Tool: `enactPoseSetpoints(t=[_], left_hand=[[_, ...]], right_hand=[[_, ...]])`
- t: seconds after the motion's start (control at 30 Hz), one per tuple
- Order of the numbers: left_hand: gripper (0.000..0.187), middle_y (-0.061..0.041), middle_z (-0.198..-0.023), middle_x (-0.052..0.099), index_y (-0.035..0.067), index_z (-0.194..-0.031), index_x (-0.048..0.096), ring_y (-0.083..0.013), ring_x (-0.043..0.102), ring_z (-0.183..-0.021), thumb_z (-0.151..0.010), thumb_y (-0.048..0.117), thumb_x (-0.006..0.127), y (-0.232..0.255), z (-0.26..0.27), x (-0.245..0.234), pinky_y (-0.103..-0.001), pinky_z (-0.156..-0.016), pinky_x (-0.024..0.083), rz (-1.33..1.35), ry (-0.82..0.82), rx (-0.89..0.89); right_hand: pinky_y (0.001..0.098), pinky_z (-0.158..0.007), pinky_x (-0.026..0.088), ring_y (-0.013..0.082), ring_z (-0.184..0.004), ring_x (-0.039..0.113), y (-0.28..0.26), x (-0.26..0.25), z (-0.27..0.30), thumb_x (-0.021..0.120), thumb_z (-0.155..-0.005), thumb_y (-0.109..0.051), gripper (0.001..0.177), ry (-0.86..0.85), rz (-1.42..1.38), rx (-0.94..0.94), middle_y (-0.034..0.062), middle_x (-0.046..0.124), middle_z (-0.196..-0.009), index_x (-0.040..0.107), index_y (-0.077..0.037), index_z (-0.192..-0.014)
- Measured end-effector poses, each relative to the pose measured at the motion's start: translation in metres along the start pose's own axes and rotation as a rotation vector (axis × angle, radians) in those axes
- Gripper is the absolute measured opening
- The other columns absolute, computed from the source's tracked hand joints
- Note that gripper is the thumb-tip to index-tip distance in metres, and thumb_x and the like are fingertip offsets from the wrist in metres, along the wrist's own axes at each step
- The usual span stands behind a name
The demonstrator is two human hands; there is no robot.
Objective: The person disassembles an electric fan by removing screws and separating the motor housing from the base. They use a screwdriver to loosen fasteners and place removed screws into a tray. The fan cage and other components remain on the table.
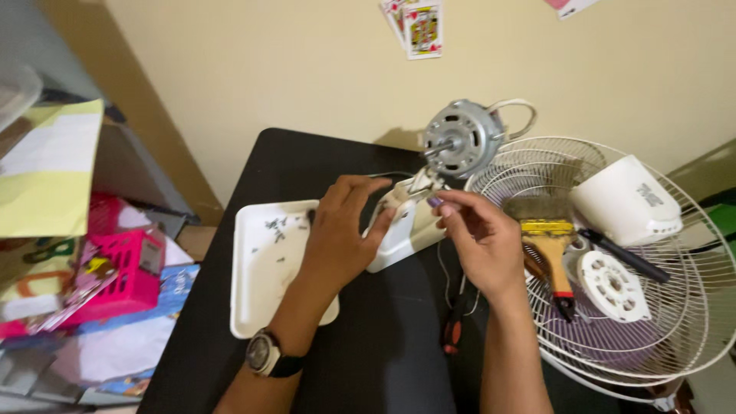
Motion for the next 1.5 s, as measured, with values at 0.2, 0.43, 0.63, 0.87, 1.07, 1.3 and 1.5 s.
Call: enactPoseSetpoints(t=[0.2, 0.43, 0.63, 0.87, 1.07, 1.3, 1.5], left_hand=[[0.048, -0.013, -0.117, 0.064, 0.007, -0.126, 0.063, -0.0319, 0.066, -0.1, -0.084, 0.024, 0.079, -0.002, -0.019, 0.04, -0.04, -0.085, 0.053, 0.083, -0.066, -0.108], [0.039, -0.014, -0.113, 0.068, 0.005, -0.123, 0.067, -0.034, 0.068, -0.101, -0.089, 0.021, 0.077, -0.004, -0.022, 0.048, -0.04, -0.085, 0.055, 0.094, -0.12, -0.04], [0.035, -0.012, -0.109, 0.07, 0.006, -0.12, 0.07, -0.0318, 0.07, -0.098, -0.088, 0.019, 0.076, -0.005, -0.021, 0.047, -0.039, -0.083, 0.056, 0.134, -0.163, -0.081], [0.036, -0.011, -0.108, 0.07, 0.009, -0.121, 0.07, -0.0317, 0.071, -0.096, -0.087, 0.02, 0.075, -0.007, -0.023, 0.041, -0.039, -0.081, 0.055, 0.155, -0.268, -0.086], [0.037, -0.011, -0.108, 0.07, 0.008, -0.122, 0.07, -0.0317, 0.07, -0.095, -0.087, 0.02, 0.075, -0.01, -0.025, 0.036, -0.038, -0.081, 0.056, 0.207, -0.291, -0.059], [0.038, -0.01, -0.107, 0.071, 0.01, -0.123, 0.07, -0.0291, 0.072, -0.096, -0.087, 0.02, 0.074, -0.012, -0.024, 0.038, -0.037, -0.082, 0.056, 0.223, -0.299, -0.113], [0.04, -0.011, -0.105, 0.07, 0.011, -0.126, 0.068, -0.0301, 0.07, -0.098, -0.088, 0.023, 0.072, -0.013, -0.023, 0.04, -0.039, -0.085, 0.055, 0.164, -0.329, -0.13]], right_hand=[[0.025, -0.088, 0.054, 0.0109, -0.103, 0.063, 0.016, -0.035, -0.007, 0.065, -0.103, -0.001, 0.035, 0.258, -0.054, -0.059, 0.0056, 0.063, -0.115, 0.058, 0.0, -0.137], [0.0312, -0.095, 0.059, 0.0197, -0.117, 0.061, 0.019, -0.034, -0.014, 0.069, -0.096, -0.007, 0.069, 0.283, 0.003, -0.017, 0.0155, 0.053, -0.136, 0.03, -0.006, -0.154], [0.039, -0.103, 0.057, 0.027, -0.129, 0.059, 0.005, -0.016, -0.02, 0.073, -0.094, -0.013, 0.084, 0.249, -0.006, -0.019, 0.021, 0.052, -0.145, 0.021, -0.008, -0.159], [0.0414, -0.114, 0.047, 0.0314, -0.136, 0.055, -0.021, -0.012, -0.031, 0.08, -0.093, -0.012, 0.086, 0.252, 0.243, -0.151, 0.024, 0.046, -0.151, 0.024, -0.003, -0.158], [0.0376, -0.11, 0.052, 0.0265, -0.134, 0.057, -0.002, -0.014, -0.043, 0.075, -0.089, -0.008, 0.087, 0.056, -0.105, 0.045, 0.0169, 0.052, -0.15, 0.026, -0.006, -0.161], [0.0305, -0.09, 0.058, 0.0197, -0.12, 0.064, 0.009, -0.024, -0.048, 0.074, -0.082, 0.003, 0.088, 0.017, -0.124, 0.163, 0.0093, 0.053, -0.144, 0.036, -0.016, -0.159], [0.0262, -0.077, 0.057, 0.0151, -0.091, 0.064, 0.022, -0.042, -0.048, 0.075, -0.084, 0.011, 0.08, 0.165, 0.078, 0.141, 0.0101, 0.055, -0.107, 0.047, -0.01, -0.156]])
Point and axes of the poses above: each hand's wrist, its own z-axis away from the middle knuckle, its own x-axis out of the palm, y = z × x, the point moved 10 cm from there along -z, towards the middle knuckle
